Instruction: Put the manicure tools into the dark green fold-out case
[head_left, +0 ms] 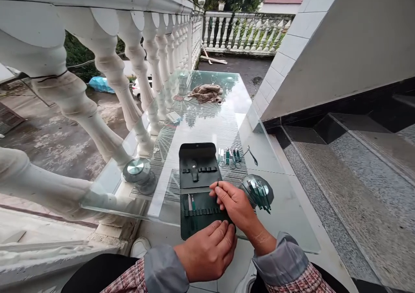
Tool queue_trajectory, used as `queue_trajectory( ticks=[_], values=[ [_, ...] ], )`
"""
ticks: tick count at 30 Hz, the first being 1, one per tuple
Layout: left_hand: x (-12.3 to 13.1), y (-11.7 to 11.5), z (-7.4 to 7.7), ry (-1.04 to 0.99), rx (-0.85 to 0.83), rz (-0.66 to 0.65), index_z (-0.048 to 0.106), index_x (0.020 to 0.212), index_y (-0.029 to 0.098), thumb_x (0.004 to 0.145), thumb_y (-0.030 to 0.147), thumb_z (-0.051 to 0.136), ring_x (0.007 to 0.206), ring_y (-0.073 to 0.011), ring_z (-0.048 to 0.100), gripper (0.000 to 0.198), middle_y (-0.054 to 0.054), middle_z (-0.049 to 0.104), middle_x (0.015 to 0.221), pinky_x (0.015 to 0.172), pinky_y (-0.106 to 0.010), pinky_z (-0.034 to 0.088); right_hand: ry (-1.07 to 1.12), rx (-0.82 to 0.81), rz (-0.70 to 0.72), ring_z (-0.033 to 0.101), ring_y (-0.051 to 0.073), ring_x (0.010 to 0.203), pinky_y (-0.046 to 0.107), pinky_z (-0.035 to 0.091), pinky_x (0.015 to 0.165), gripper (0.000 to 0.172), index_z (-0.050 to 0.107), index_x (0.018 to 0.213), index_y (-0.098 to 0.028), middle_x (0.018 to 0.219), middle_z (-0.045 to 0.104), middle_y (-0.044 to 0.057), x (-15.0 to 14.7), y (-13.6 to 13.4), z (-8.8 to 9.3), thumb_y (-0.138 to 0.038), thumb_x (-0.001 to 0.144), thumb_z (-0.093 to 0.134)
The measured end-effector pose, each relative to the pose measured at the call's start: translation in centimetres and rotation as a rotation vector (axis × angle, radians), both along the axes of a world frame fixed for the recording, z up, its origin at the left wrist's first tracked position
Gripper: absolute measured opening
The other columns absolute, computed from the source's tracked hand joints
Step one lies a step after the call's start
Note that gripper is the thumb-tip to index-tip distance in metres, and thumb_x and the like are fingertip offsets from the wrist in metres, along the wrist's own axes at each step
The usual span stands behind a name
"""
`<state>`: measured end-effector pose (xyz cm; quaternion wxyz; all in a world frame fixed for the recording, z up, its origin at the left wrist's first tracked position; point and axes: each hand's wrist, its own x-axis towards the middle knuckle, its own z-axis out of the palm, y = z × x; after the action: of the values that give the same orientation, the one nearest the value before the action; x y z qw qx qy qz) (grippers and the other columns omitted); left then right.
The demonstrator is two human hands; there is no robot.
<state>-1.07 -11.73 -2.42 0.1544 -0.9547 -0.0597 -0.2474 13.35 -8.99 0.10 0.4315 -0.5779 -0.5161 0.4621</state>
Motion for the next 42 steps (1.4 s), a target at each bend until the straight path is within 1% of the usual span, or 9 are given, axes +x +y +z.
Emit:
queue_trajectory(
  ticks=[3, 7, 11, 17, 25, 29, 31, 36, 42],
  values=[
    [-0.1, -0.1, 0.0, 0.017, -0.009, -0.007, 0.062, 0.107, 0.004, 0.088, 0.016, 0.040, 0.102, -0.0255, 0.059, 0.031, -0.016, 0.063, 0.109, 0.088, -0.037, 0.047, -0.014, 0.033, -0.047, 0.047, 0.007, 0.053, 0.022, 0.044, 0.051, 0.028, 0.063, 0.086, -0.017, 0.074, 0.055, 0.001, -0.3, 0.2, 0.1, -0.040, 0.079, 0.049],
    [-0.2, -0.1, 0.1, 0.052, -0.037, -0.015, 0.062, 0.107, 0.005, 0.088, 0.018, 0.042, 0.102, -0.0256, 0.058, 0.031, -0.015, 0.063, 0.108, 0.089, -0.038, 0.046, 0.064, -0.067, -0.034, 0.048, 0.009, 0.052, 0.023, 0.043, 0.047, 0.034, 0.059, 0.101, -0.017, 0.068, 0.053, -0.002, -1.3, 0.4, 0.3, -0.038, 0.075, 0.054],
    [-0.2, 0.0, 0.0, 0.057, -0.072, -0.031, 0.062, 0.105, 0.004, 0.088, 0.017, 0.041, 0.100, -0.0253, 0.059, 0.030, -0.014, 0.064, 0.103, 0.089, -0.039, 0.045, 0.103, -0.067, -0.023, 0.049, 0.008, 0.051, 0.022, 0.045, 0.046, 0.045, 0.050, 0.116, -0.020, 0.068, 0.051, -0.004, -2.4, 0.8, 0.2, -0.035, 0.074, 0.054],
    [-0.2, 0.0, -0.1, 0.057, -0.123, -0.052, 0.063, 0.101, 0.006, 0.087, 0.016, 0.041, 0.092, -0.0234, 0.060, 0.028, -0.013, 0.064, 0.099, 0.087, -0.040, 0.046, 0.053, -0.058, 0.010, 0.051, 0.008, 0.050, 0.022, 0.046, 0.047, 0.043, 0.049, 0.115, -0.020, 0.066, 0.052, -0.005, -3.4, 1.4, -0.4, -0.034, 0.075, 0.052],
    [-0.2, 0.0, 0.2, 0.070, -0.150, -0.060, 0.066, 0.090, 0.009, 0.086, 0.016, 0.042, 0.087, -0.0224, 0.060, 0.025, -0.012, 0.063, 0.091, 0.081, -0.039, 0.046, -0.132, -0.038, 0.083, 0.053, 0.010, 0.055, 0.025, 0.047, 0.049, 0.038, 0.053, 0.113, -0.020, 0.072, 0.055, -0.003, -3.6, 1.8, -0.7, -0.032, 0.077, 0.048],
    [-0.2, -0.1, 0.3, 0.050, -0.151, -0.059, 0.066, 0.084, 0.010, 0.086, 0.015, 0.042, 0.083, -0.0213, 0.060, 0.024, -0.011, 0.064, 0.089, 0.079, -0.038, 0.046, -0.414, 0.182, 0.059, 0.057, 0.016, 0.075, 0.033, 0.048, 0.072, 0.030, 0.060, 0.107, -0.020, 0.083, 0.061, 0.003, -3.2, 2.0, -0.9, -0.030, 0.082, 0.045],
    [-0.2, -0.1, 0.2, 0.019, -0.150, -0.067, 0.066, 0.080, 0.010, 0.085, 0.015, 0.043, 0.079, -0.0199, 0.060, 0.024, -0.011, 0.063, 0.087, 0.078, -0.037, 0.046, -0.546, 0.288, 0.072, 0.057, 0.019, 0.084, 0.035, 0.046, 0.078, 0.029, 0.061, 0.106, -0.020, 0.091, 0.061, 0.006, -3.2, 2.1, -1.1, -0.028, 0.085, 0.043],
    [-0.1, 0.0, 0.0, -0.028, -0.175, -0.075, 0.065, 0.075, 0.011, 0.084, 0.013, 0.044, 0.073, -0.0174, 0.058, 0.023, -0.009, 0.062, 0.081, 0.076, -0.035, 0.045, -0.762, 0.346, 0.196, 0.056, 0.017, 0.080, 0.031, 0.046, 0.071, 0.032, 0.060, 0.111, -0.019, 0.090, 0.058, 0.007, -3.3, 2.1, -1.3, -0.027, 0.089, 0.039],
    [-0.2, -0.1, -0.5, 0.028, -0.191, -0.060, 0.065, 0.083, 0.010, 0.086, 0.015, 0.043, 0.074, -0.0173, 0.058, 0.023, -0.009, 0.062, 0.083, 0.073, -0.034, 0.045, -0.816, 0.379, 0.311, 0.052, 0.015, 0.076, 0.028, 0.044, 0.069, 0.026, 0.065, 0.096, -0.023, 0.086, 0.054, 0.004, -3.0, 1.7, -1.1, -0.027, 0.089, 0.040]
  ],
)
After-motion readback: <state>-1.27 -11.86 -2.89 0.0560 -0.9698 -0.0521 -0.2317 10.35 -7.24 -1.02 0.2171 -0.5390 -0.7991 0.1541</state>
